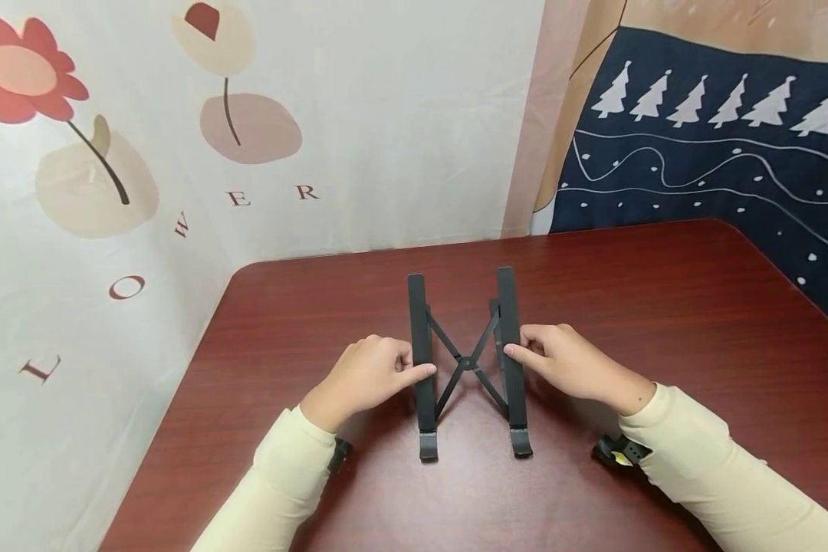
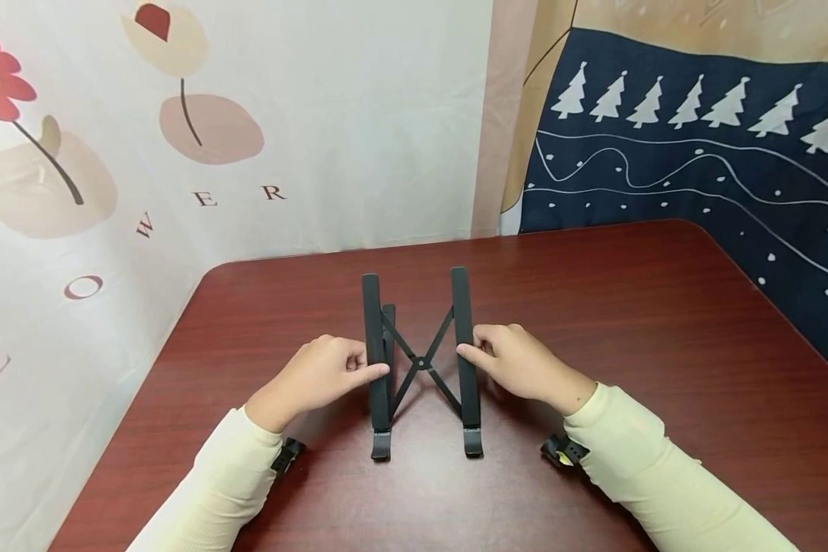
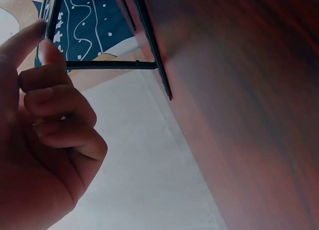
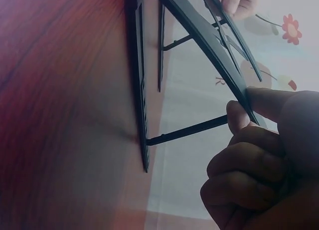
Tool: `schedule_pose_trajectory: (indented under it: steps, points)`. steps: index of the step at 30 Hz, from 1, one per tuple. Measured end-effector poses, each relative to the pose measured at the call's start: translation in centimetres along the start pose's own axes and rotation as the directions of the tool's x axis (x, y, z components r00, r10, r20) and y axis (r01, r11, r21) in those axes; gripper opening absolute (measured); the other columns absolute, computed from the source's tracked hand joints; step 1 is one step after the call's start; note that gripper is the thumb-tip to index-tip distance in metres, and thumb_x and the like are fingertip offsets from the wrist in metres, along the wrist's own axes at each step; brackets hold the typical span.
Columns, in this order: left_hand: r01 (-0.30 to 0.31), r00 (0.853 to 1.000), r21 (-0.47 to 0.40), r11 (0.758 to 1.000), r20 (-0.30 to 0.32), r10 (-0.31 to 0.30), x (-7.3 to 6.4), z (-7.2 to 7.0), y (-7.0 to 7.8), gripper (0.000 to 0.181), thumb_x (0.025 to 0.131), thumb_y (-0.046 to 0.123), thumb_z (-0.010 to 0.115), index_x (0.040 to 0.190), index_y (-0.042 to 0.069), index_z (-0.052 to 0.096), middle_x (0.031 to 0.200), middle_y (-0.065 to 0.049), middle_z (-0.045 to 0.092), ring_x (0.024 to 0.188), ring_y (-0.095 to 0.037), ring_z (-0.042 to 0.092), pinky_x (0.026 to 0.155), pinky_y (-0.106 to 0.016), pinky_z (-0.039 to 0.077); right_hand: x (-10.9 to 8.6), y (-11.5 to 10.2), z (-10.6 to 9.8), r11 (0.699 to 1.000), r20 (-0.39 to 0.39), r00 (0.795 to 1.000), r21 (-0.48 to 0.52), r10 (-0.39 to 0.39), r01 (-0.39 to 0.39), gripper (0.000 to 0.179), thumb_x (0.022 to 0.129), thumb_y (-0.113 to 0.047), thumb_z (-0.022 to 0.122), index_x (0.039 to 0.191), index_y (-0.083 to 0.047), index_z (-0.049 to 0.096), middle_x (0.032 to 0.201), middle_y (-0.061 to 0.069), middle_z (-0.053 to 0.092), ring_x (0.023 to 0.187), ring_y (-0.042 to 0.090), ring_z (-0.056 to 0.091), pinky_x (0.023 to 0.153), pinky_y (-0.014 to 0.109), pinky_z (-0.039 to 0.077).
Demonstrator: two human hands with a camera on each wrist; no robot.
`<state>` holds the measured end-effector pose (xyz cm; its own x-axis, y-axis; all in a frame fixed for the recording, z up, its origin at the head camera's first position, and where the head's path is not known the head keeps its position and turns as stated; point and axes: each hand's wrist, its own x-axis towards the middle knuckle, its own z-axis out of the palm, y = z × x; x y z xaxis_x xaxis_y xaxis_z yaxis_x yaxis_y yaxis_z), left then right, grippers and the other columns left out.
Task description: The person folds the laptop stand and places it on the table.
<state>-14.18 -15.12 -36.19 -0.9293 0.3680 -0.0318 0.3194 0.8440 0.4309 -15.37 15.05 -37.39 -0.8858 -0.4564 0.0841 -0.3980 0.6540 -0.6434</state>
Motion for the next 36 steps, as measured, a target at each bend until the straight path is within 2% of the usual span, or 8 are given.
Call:
schedule_pose_trajectory:
  steps: [11,17,22,25,29,32,36]
  points:
    - [-0.014,0.998,-0.02,1.0,0.064,0.015,-0.2,0.2,-0.3,0.04,0.085,0.051,0.075,0.061,0.025,0.057,0.046,0.012,0.039,0.048,-0.003,0.038,0.05,-0.024,0.033,-0.3,0.1,0.2,1.0,0.01,1.0,-0.008,-0.013,0.013,0.031,0.098,-0.032,0.065,0.074,-0.016,0.053,0.054,-0.009,0.037,0.049,0.004,0.035,0.049,0.023,0.032]
    - [-0.031,0.996,-0.027,0.999,0.077,0.033,-0.3,0.0,-0.4,0.041,0.081,0.05,0.079,0.059,0.024,0.057,0.047,0.012,0.043,0.048,-0.003,0.04,0.05,-0.024,0.034,-0.3,0.3,0.1,1.0,0.082,0.997,0.01,-0.014,0.013,0.029,0.089,-0.032,0.076,0.078,-0.016,0.054,0.056,-0.008,0.043,0.05,0.004,0.039,0.05,0.022,0.034]
    - [-0.02,0.996,-0.062,0.998,0.088,0.026,-0.2,-0.3,-0.5,0.039,0.079,0.05,0.081,0.06,0.023,0.059,0.048,0.012,0.048,0.05,-0.003,0.043,0.051,-0.023,0.036,-0.1,0.5,0.0,0.999,0.076,0.996,0.021,-0.051,0.05,0.029,0.086,-0.029,0.08,0.078,-0.015,0.055,0.056,-0.008,0.045,0.051,0.004,0.041,0.05,0.023,0.035]
    - [-0.005,0.99,-0.1,0.995,0.139,0.019,-0.2,-0.3,-0.6,0.039,0.082,0.047,0.08,0.061,0.021,0.06,0.049,0.009,0.05,0.049,-0.004,0.042,0.051,-0.023,0.035,0.0,0.6,0.1,0.997,0.073,0.996,0.047,-0.059,0.056,0.029,0.086,-0.028,0.08,0.077,-0.015,0.056,0.057,-0.008,0.046,0.051,0.003,0.042,0.051,0.022,0.036]
    - [-0.006,0.977,-0.151,0.989,0.212,0.038,0.0,-0.2,-0.7,0.039,0.088,0.043,0.075,0.063,0.015,0.064,0.053,0.001,0.061,0.047,-0.006,0.045,0.049,-0.023,0.037,0.0,0.8,0.1,0.996,0.084,0.995,0.076,-0.058,0.052,0.029,0.087,-0.028,0.079,0.076,-0.015,0.056,0.056,-0.008,0.046,0.049,0.004,0.042,0.05,0.022,0.035]
    - [-0.016,0.969,-0.175,0.984,0.24,0.059,0.1,-0.1,-0.9,0.038,0.091,0.042,0.073,0.066,0.013,0.067,0.057,-0.002,0.065,0.047,-0.007,0.048,0.049,-0.023,0.039,0.0,1.0,0.0,0.995,0.104,0.993,0.089,-0.052,0.043,0.03,0.088,-0.029,0.078,0.074,-0.015,0.056,0.055,-0.009,0.045,0.049,0.004,0.041,0.05,0.023,0.035]
    - [-0.019,0.962,-0.184,0.983,0.265,0.068,0.1,0.0,-1.0,0.038,0.092,0.043,0.07,0.067,0.014,0.067,0.058,-0.002,0.066,0.048,-0.008,0.049,0.05,-0.024,0.042,0.0,1.0,-0.2,0.994,0.143,0.989,0.105,-0.044,0.029,0.033,0.09,-0.03,0.076,0.069,-0.016,0.055,0.053,-0.01,0.041,0.048,0.003,0.038,0.05,0.022,0.033]
